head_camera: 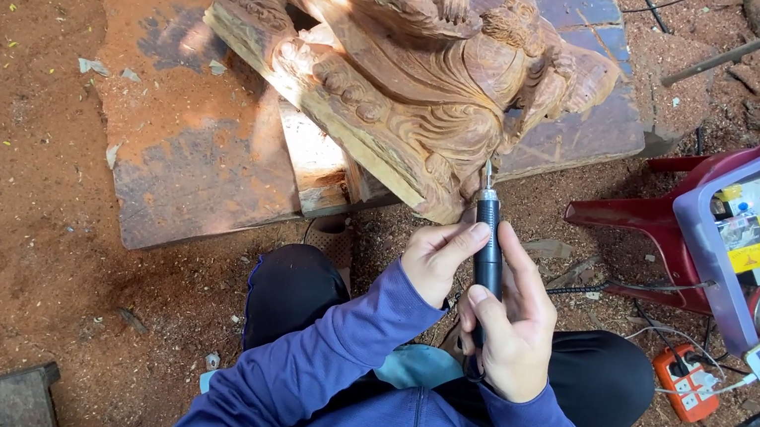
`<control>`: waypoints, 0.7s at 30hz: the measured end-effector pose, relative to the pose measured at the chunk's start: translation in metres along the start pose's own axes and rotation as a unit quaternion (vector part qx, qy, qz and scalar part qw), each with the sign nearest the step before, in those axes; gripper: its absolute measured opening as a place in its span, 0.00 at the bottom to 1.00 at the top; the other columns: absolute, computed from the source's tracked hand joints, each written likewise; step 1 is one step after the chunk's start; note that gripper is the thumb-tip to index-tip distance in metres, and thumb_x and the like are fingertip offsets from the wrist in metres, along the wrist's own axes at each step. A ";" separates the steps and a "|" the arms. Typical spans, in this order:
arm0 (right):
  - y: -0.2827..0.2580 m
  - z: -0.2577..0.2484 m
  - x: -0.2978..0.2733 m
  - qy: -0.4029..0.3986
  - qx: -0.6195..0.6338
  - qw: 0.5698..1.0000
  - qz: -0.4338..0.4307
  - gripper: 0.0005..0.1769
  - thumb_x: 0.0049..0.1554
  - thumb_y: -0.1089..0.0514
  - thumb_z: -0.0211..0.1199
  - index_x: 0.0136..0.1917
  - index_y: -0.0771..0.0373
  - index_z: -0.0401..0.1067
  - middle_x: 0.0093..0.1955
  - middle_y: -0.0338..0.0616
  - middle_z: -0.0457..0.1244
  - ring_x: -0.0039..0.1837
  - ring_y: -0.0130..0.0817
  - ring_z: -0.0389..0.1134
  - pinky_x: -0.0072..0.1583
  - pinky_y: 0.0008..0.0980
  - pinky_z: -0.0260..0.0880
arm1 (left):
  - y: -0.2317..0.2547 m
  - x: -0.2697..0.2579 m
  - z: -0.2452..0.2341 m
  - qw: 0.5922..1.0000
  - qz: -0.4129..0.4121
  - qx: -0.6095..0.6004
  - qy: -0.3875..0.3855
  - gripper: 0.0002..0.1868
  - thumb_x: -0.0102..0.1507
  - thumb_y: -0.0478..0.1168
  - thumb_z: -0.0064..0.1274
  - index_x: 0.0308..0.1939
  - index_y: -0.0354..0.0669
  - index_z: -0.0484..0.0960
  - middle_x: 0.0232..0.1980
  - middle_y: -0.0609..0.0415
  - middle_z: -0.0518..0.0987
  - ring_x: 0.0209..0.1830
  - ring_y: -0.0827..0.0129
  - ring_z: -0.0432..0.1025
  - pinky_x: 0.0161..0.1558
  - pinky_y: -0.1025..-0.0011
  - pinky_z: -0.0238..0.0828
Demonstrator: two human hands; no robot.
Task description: Carving intricate details into a wooden sculpture using a handheld rotary tool.
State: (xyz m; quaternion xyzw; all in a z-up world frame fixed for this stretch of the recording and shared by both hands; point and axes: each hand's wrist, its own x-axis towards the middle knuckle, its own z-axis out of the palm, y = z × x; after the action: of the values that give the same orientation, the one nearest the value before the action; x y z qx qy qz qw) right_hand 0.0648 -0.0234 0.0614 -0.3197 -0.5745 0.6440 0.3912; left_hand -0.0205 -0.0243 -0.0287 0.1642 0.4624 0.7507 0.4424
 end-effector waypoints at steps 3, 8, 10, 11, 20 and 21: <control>-0.003 -0.002 0.002 -0.007 -0.014 1.000 0.003 0.37 0.55 0.71 0.54 0.77 0.68 0.57 0.20 0.53 0.58 0.16 0.32 0.56 0.17 0.27 0.58 | 0.004 -0.001 0.000 1.000 0.010 0.013 -0.014 0.11 0.66 0.40 0.58 0.30 0.43 0.88 0.26 0.59 0.78 0.37 0.78 0.66 0.46 0.71 0.72; 0.000 -0.007 0.003 -0.012 -0.017 1.000 0.002 0.37 0.54 0.72 0.54 0.77 0.68 0.56 0.20 0.52 0.58 0.15 0.32 0.55 0.16 0.27 0.57 | -0.004 0.000 -0.001 0.999 0.019 0.021 -0.020 0.11 0.66 0.40 0.57 0.30 0.42 0.88 0.25 0.58 0.77 0.37 0.78 0.66 0.45 0.71 0.72; 0.002 -0.009 0.002 -0.012 -0.017 1.000 0.000 0.37 0.54 0.72 0.54 0.77 0.68 0.57 0.20 0.53 0.58 0.15 0.32 0.56 0.16 0.27 0.58 | -0.005 0.000 -0.001 0.999 0.019 0.023 -0.022 0.11 0.66 0.40 0.57 0.30 0.42 0.88 0.25 0.58 0.77 0.37 0.78 0.66 0.45 0.71 0.72; 0.002 -0.010 0.001 -0.010 -0.011 1.000 0.001 0.37 0.54 0.72 0.54 0.77 0.68 0.57 0.20 0.53 0.58 0.16 0.32 0.56 0.16 0.27 0.58 | -0.005 0.000 -0.003 0.999 0.020 0.027 -0.028 0.12 0.67 0.40 0.57 0.30 0.42 0.88 0.26 0.58 0.77 0.37 0.77 0.66 0.45 0.71 0.71; 0.048 0.009 -0.030 0.062 -0.027 0.997 0.039 0.42 0.55 0.67 0.56 0.80 0.63 0.48 0.44 0.56 0.62 0.21 0.29 0.59 0.23 0.24 0.63 | 0.014 -0.006 -0.030 0.986 0.001 0.130 -0.108 0.14 0.69 0.42 0.49 0.33 0.39 0.81 0.31 0.56 0.73 0.33 0.75 0.66 0.37 0.76 0.64; 0.048 0.013 -0.030 0.056 -0.007 0.997 0.051 0.42 0.57 0.66 0.55 0.81 0.60 0.47 0.29 0.51 0.59 0.20 0.29 0.57 0.23 0.25 0.63 | 0.019 -0.006 -0.032 0.986 -0.005 0.133 -0.104 0.15 0.69 0.41 0.49 0.29 0.40 0.78 0.28 0.58 0.71 0.29 0.77 0.65 0.31 0.77 0.62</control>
State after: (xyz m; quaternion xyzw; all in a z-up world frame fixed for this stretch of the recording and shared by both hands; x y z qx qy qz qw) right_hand 0.0619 -0.0574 0.0145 -0.3869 -0.5389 0.6404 0.3871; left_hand -0.0474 -0.0500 -0.0286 0.2964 0.5108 0.6591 0.4656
